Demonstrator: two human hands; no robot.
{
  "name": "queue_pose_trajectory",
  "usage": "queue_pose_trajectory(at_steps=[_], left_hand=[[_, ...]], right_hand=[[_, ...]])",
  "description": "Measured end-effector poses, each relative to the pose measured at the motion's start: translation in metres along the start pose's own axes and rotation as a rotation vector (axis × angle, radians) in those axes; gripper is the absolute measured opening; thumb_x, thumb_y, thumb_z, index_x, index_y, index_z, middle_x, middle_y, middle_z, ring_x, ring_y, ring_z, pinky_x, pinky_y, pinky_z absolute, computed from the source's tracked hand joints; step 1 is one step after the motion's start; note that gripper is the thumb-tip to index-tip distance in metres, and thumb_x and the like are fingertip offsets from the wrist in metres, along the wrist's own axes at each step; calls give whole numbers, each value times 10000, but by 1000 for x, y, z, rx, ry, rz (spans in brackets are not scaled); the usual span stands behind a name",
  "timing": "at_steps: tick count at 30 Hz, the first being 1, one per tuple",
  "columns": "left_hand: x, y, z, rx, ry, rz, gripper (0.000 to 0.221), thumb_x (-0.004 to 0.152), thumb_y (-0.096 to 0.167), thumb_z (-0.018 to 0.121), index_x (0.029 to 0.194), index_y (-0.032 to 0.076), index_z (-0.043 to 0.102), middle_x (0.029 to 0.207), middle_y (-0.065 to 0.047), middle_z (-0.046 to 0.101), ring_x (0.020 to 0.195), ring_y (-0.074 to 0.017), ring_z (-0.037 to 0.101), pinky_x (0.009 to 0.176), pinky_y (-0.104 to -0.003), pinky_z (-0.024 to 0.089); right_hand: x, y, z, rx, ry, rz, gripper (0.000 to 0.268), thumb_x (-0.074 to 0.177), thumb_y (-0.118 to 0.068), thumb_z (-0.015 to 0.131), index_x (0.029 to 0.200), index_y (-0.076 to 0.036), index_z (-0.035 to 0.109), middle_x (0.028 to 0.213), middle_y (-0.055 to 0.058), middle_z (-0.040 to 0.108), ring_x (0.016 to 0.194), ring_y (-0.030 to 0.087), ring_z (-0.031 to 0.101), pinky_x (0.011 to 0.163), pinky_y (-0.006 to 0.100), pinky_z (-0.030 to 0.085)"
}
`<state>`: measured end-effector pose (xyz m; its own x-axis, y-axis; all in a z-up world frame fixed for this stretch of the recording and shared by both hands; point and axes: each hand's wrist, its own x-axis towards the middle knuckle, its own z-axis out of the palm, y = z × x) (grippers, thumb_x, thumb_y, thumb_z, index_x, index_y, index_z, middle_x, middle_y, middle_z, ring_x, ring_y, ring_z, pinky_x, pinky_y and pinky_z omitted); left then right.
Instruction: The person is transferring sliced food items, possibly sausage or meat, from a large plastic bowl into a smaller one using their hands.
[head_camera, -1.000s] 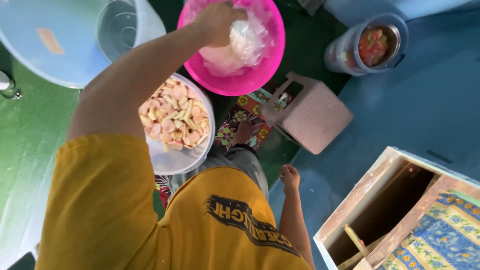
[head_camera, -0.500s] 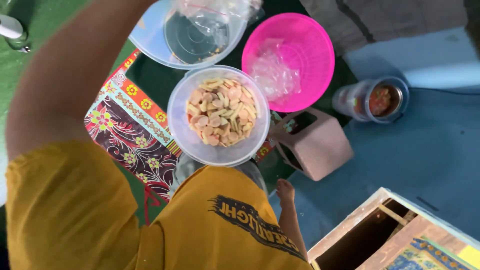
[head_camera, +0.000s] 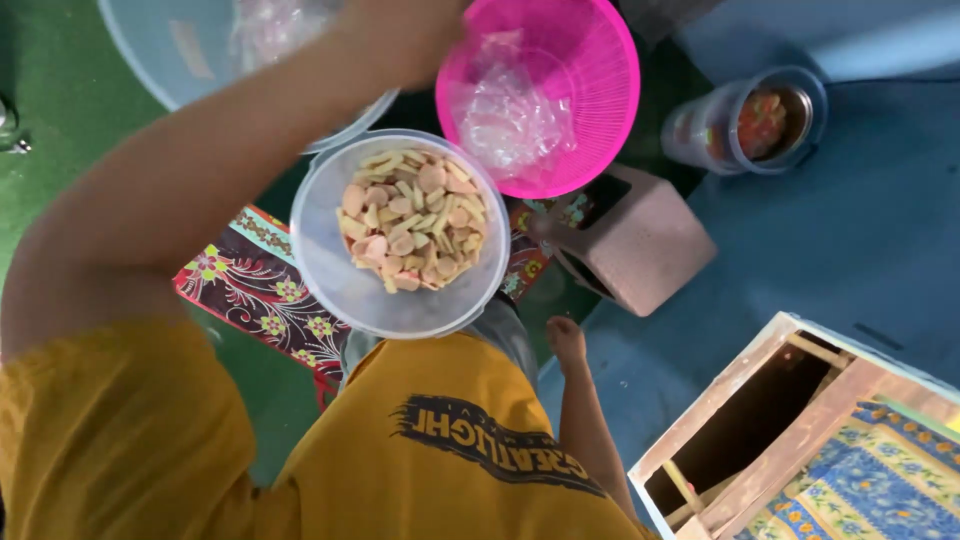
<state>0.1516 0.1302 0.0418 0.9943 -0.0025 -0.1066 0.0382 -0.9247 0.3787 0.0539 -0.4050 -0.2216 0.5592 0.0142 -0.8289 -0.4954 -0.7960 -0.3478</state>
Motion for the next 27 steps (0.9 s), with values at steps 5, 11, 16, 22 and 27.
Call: queue_pose_trajectory(at_steps=[5, 11, 16, 22, 27], left_hand=[[55, 73, 47, 108, -680, -156, 1048, 629, 343, 824, 1444, 256, 171, 1482, -200, 85, 1360, -389, 61, 1073, -532, 196], [73, 90, 84, 24, -917, -465, 1089, 776, -86, 630, 1446, 457, -35, 1478, -74, -263, 1337, -513, 85, 606, -284, 559], [84, 88, 94, 117, -805, -330, 1067, 725, -70, 692, 1451, 429, 91, 1504, -145, -122, 1342, -469, 115, 571, -251, 538], [102, 42, 148, 258, -564, -15, 413, 932, -32, 492, 1326, 70, 419, 830, -151, 609, 466, -114, 600, 310, -217, 494], [89, 51, 95, -70, -339, -151, 476, 845, -72, 528, 1291, 89, 482, 1090, -188, 573, 924, -323, 604, 705, -363, 551]], right_hand=[[26, 33, -3, 35, 8, 32, 270, 792, -292, 591, 996, -136, 674, 842, 17, 658, 657, 137, 572, 553, 285, 435], [14, 68, -17, 401, 134, 192, 283, 811, -245, 597, 1061, -123, 651, 880, 41, 620, 792, 144, 575, 643, 279, 483], [16, 106, -16, 395, 97, 329, 287, 829, -242, 599, 1075, -100, 636, 839, 60, 644, 752, 153, 610, 628, 286, 468], [18, 88, -20, 379, 88, 368, 345, 811, -250, 603, 1118, -94, 624, 908, 61, 632, 812, 163, 597, 694, 303, 477], [28, 64, -25, 285, 66, 244, 232, 809, -221, 587, 1001, -108, 655, 800, 42, 610, 727, 143, 562, 631, 288, 469]])
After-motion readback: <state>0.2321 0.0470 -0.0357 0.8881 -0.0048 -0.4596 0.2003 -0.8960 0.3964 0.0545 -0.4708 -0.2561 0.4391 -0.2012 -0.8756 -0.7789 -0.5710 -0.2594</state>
